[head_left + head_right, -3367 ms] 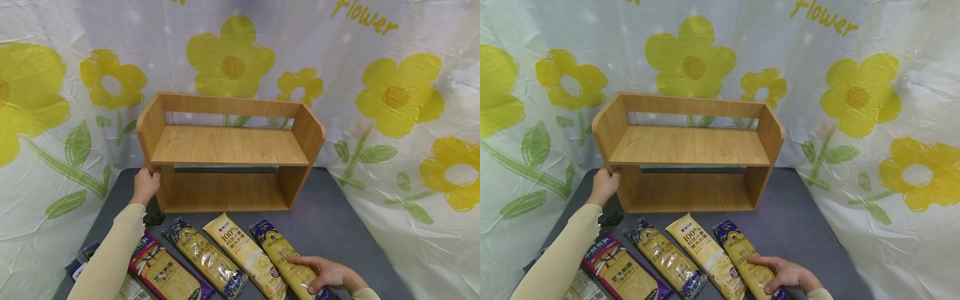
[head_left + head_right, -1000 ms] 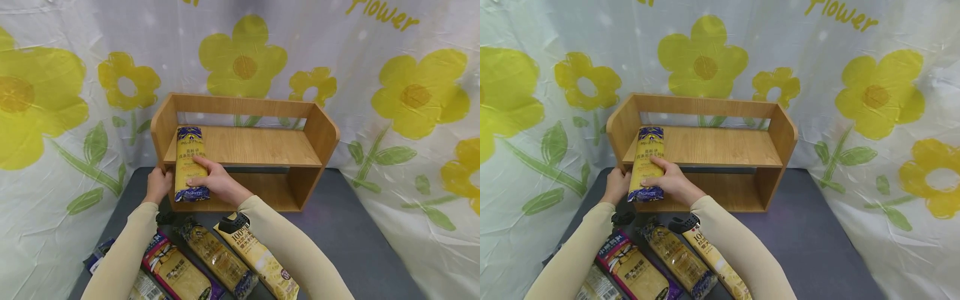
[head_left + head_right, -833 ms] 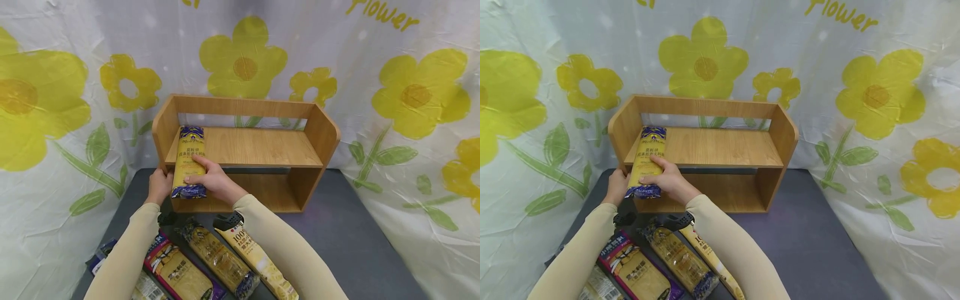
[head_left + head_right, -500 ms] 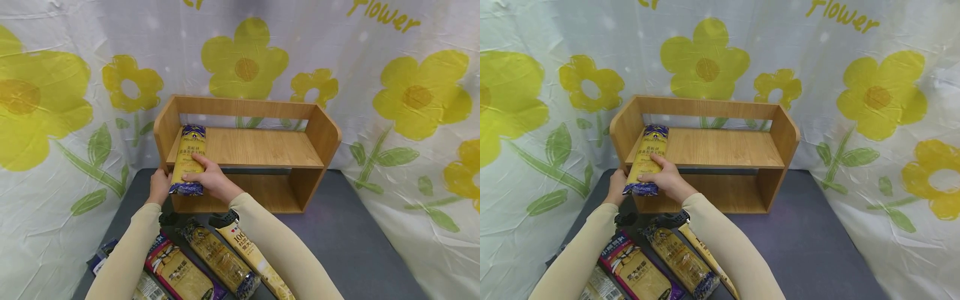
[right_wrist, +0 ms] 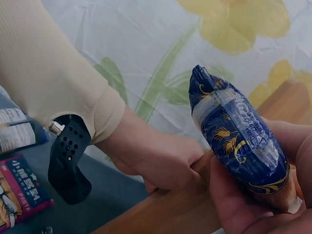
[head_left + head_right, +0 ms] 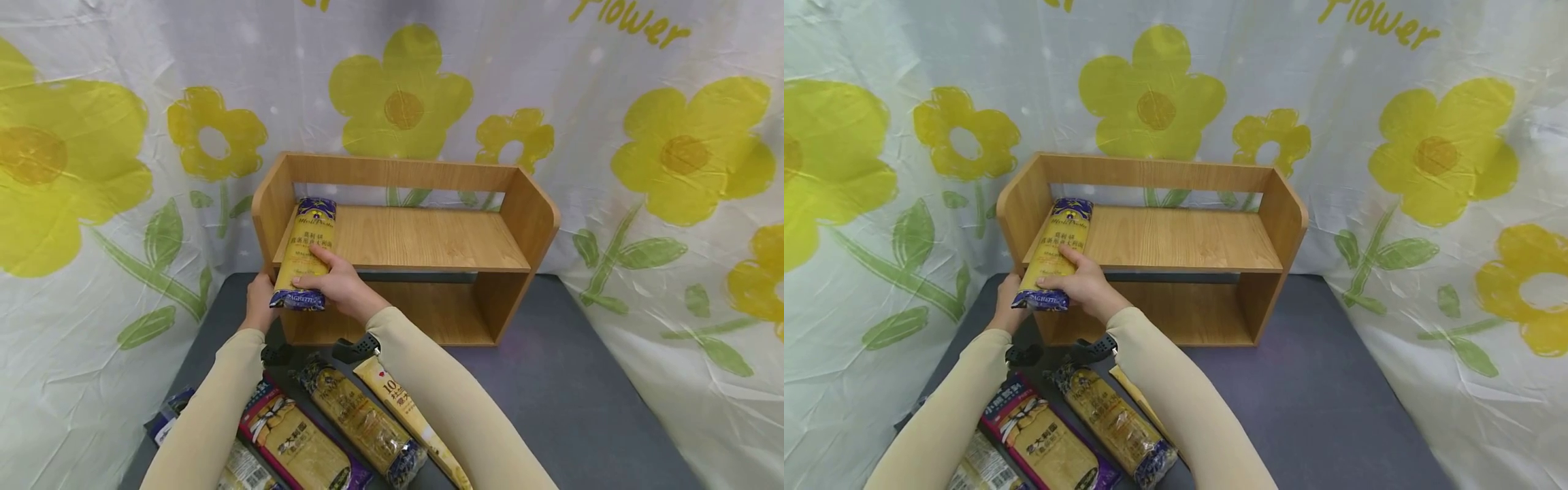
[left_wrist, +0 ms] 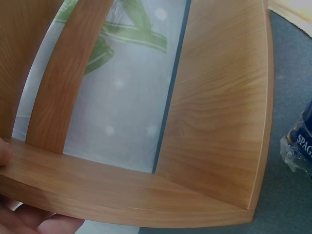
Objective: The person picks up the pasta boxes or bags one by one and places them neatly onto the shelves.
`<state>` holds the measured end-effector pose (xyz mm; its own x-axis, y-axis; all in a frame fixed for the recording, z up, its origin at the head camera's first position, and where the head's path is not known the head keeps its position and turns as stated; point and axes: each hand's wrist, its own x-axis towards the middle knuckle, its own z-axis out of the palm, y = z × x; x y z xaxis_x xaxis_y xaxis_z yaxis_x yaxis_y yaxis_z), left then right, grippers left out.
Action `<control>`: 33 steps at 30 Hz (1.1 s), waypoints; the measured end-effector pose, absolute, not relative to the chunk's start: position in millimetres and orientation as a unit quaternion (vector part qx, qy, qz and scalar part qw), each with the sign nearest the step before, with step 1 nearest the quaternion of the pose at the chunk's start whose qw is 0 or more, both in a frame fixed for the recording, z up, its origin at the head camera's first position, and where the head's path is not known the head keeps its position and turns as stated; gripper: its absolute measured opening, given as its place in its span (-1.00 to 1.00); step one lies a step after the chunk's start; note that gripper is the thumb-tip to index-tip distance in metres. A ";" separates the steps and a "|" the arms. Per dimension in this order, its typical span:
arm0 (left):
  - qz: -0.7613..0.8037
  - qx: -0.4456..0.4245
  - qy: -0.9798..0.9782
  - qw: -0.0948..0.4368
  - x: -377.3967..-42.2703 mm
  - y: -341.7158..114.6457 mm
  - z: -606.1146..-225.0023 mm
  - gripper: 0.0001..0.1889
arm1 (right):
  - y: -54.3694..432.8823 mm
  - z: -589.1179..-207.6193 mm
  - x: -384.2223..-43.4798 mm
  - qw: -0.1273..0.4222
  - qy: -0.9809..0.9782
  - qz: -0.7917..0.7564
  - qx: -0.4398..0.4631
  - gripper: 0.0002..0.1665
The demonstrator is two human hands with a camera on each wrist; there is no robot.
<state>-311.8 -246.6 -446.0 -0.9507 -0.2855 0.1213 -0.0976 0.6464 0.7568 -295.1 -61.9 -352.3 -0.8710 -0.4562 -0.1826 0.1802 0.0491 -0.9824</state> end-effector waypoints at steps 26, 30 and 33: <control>-0.402 0.079 -0.904 0.126 -310.4 -250.9 -444.3 -0.72 | -30.8 -331.5 -265.0 -0.073 0.879 -0.122 -0.454 -0.18; -0.407 0.081 -0.902 0.117 -308.9 -250.1 -445.3 -0.73 | -36.8 -334.7 -267.3 -0.036 0.894 -0.093 -0.436 -0.18; -0.410 0.076 -0.901 0.122 -309.3 -249.6 -443.9 -0.71 | -37.9 -336.1 -270.6 -0.045 0.896 -0.085 -0.434 -0.23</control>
<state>-309.3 -249.6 -443.9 -0.9587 -0.2368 0.1576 -0.0366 0.6520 0.7573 -270.6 -37.9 -336.1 -0.6197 -0.7694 0.1545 -0.7848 0.6095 -0.1126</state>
